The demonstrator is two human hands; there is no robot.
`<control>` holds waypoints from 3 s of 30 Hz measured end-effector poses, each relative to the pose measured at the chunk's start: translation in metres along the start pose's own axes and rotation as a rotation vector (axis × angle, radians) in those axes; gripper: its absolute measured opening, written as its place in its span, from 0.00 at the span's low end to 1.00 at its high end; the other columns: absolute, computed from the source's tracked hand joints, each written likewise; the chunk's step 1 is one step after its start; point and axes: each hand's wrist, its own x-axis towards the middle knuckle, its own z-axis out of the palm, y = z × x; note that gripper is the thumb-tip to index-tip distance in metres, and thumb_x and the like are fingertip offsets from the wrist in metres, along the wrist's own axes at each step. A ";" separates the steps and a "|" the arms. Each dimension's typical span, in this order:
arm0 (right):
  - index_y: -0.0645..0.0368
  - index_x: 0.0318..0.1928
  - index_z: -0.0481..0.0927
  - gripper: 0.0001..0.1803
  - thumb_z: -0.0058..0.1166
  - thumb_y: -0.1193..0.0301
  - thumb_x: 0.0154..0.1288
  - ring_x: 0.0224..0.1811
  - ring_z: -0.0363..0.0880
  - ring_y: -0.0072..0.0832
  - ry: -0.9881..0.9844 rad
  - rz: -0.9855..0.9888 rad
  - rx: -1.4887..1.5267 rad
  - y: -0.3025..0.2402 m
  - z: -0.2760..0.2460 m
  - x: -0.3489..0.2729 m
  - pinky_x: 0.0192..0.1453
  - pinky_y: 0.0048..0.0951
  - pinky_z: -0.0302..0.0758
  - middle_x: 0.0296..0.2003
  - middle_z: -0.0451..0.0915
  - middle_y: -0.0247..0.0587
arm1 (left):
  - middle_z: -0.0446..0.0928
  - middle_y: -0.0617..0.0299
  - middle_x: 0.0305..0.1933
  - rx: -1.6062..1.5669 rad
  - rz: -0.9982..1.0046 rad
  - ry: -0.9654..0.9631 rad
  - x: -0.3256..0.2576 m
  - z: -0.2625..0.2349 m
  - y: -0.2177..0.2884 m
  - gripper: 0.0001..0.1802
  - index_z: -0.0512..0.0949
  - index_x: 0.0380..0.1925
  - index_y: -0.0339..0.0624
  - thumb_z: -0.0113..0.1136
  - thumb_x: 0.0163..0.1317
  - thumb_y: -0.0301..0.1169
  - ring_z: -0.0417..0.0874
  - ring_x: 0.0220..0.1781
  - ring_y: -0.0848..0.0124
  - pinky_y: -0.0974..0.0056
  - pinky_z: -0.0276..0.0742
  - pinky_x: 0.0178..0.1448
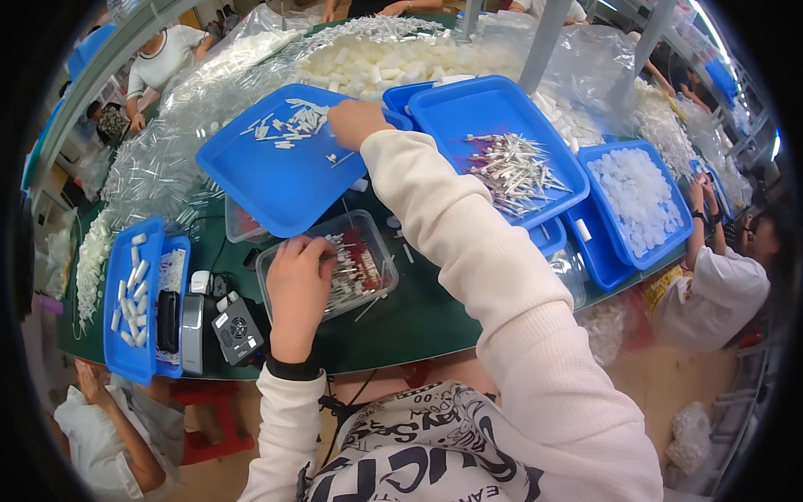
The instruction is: The person repeatedly picks small white cylindrical pieces and thin metal rods from blue trays, inserts the rods into the cylinders, and places the assembled units into a clear container. The process continues throughout the clip with consistent hand movements and organized placement of finished items.
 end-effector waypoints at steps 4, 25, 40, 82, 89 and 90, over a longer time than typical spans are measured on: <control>0.53 0.40 0.79 0.08 0.51 0.66 0.63 0.36 0.82 0.44 0.224 0.070 0.040 -0.009 -0.035 -0.024 0.39 0.42 0.77 0.30 0.83 0.42 | 0.77 0.59 0.32 -0.017 0.031 0.034 0.000 -0.001 0.002 0.06 0.78 0.30 0.43 0.64 0.50 0.24 0.78 0.38 0.59 0.57 0.73 0.41; 0.62 0.39 0.82 0.07 0.62 0.74 0.61 0.27 0.79 0.20 0.319 0.228 1.161 -0.067 -0.091 -0.271 0.32 0.21 0.74 0.29 0.83 0.37 | 0.78 0.53 0.37 -1.367 -0.308 0.162 -0.018 -0.055 0.048 0.07 0.72 0.38 0.33 0.54 0.60 0.15 0.84 0.36 0.68 0.68 0.80 0.41; 0.61 0.37 0.87 0.09 0.64 0.80 0.53 0.24 0.80 0.23 0.375 0.080 1.065 -0.066 -0.107 -0.283 0.27 0.20 0.71 0.27 0.85 0.38 | 0.78 0.50 0.39 -1.541 -0.338 0.126 -0.042 -0.043 0.081 0.10 0.69 0.42 0.34 0.54 0.62 0.15 0.84 0.36 0.64 0.65 0.82 0.43; 0.58 0.28 0.82 0.08 0.67 0.76 0.45 0.22 0.75 0.27 0.420 -0.095 0.480 -0.055 -0.121 -0.295 0.23 0.25 0.69 0.20 0.77 0.32 | 0.82 0.57 0.29 -0.777 0.128 -0.180 -0.031 -0.053 0.075 0.09 0.83 0.32 0.36 0.67 0.49 0.17 0.83 0.27 0.69 0.70 0.75 0.31; 0.57 0.28 0.83 0.08 0.67 0.77 0.45 0.21 0.74 0.27 0.456 -0.132 0.593 -0.054 -0.112 -0.295 0.22 0.26 0.68 0.19 0.76 0.32 | 0.83 0.55 0.30 -0.791 0.112 -0.175 -0.031 -0.055 0.078 0.09 0.83 0.30 0.32 0.65 0.47 0.14 0.82 0.30 0.69 0.70 0.73 0.34; 0.57 0.29 0.83 0.08 0.67 0.76 0.45 0.21 0.74 0.27 0.442 -0.134 0.596 -0.054 -0.112 -0.295 0.22 0.26 0.68 0.19 0.76 0.32 | 0.83 0.55 0.30 -0.782 0.121 -0.172 -0.032 -0.055 0.077 0.09 0.83 0.30 0.32 0.65 0.47 0.14 0.82 0.29 0.69 0.70 0.73 0.34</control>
